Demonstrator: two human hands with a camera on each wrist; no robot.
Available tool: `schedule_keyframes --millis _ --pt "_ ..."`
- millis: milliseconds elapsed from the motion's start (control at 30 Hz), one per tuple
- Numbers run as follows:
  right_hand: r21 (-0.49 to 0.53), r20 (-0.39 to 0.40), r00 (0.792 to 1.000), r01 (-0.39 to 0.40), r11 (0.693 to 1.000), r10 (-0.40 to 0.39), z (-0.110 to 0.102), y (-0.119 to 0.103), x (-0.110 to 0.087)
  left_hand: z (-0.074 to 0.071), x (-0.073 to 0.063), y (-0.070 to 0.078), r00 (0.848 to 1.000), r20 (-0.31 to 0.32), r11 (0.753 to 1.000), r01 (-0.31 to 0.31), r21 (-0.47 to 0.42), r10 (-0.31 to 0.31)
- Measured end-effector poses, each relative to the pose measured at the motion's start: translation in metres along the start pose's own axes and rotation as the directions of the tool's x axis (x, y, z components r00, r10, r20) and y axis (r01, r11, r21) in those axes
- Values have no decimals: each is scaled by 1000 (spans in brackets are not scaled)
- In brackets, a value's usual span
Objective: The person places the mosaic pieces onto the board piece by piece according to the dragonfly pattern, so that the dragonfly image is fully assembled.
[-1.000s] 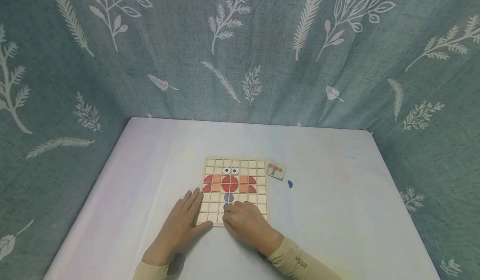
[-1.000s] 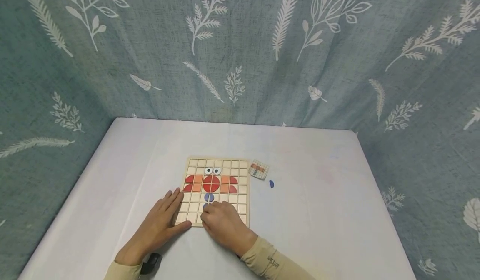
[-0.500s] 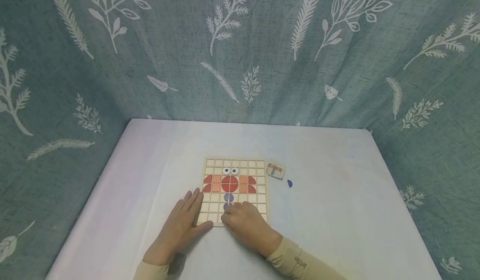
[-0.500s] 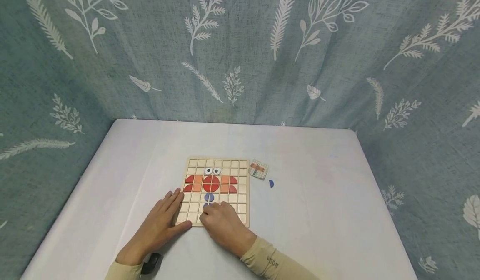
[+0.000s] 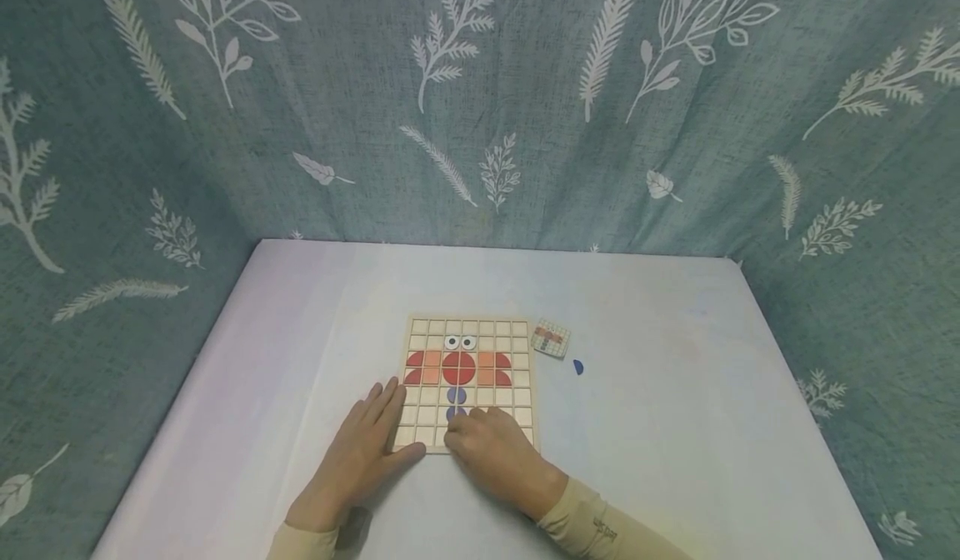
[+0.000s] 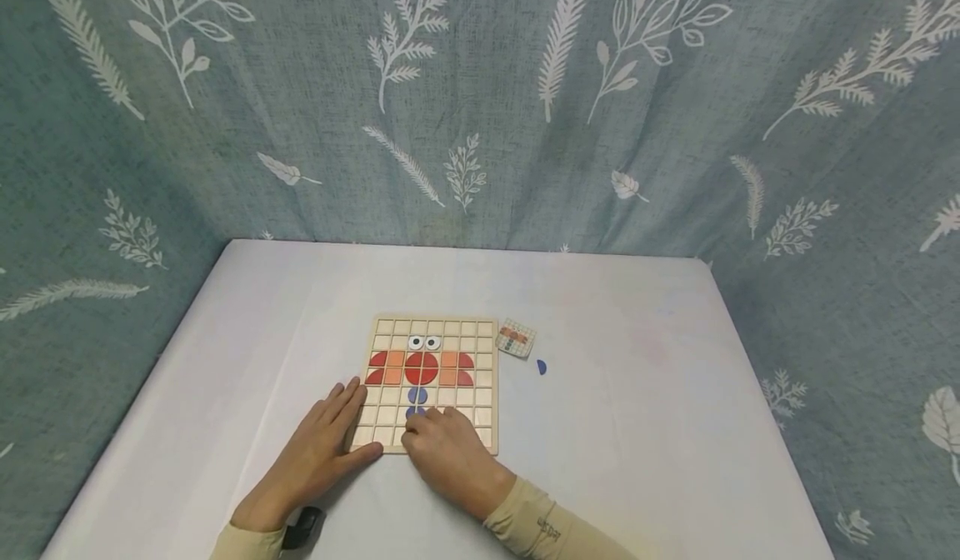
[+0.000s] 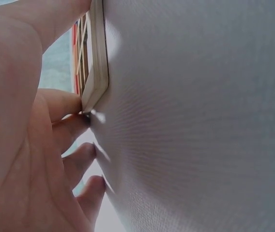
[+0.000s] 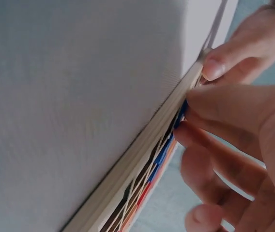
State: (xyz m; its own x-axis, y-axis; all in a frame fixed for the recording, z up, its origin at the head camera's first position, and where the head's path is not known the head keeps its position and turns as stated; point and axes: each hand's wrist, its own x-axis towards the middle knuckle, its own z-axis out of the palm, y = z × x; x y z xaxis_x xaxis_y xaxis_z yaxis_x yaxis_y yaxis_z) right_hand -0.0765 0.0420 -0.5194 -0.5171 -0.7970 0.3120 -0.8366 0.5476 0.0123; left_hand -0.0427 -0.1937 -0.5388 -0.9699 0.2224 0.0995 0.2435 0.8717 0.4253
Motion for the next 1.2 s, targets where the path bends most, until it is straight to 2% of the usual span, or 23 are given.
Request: schedule_keyframes --millis 100,233,333,433,767,1200 --pt "71 -13 1000 -10 997 10 -2 2 -5 0 -1 -1 1000 0 1000 1 -6 -1" --pt "145 -86 996 6 989 7 -8 8 -14 -1 -1 -1 1000 0 1000 3 -11 -3" --pt "150 -150 989 17 989 6 -13 15 -20 -2 -1 0 1000 7 1000 4 -8 -4" --pt "149 -183 983 3 989 25 -18 25 -26 -2 -1 0 1000 16 1000 10 -4 -10" --pt "212 -233 961 -96 973 146 -25 64 -50 -2 -2 1 1000 9 1000 8 -14 -8" --pt "208 -247 934 -208 956 258 -34 110 -82 0 -2 0 1000 14 1000 9 -15 -9"
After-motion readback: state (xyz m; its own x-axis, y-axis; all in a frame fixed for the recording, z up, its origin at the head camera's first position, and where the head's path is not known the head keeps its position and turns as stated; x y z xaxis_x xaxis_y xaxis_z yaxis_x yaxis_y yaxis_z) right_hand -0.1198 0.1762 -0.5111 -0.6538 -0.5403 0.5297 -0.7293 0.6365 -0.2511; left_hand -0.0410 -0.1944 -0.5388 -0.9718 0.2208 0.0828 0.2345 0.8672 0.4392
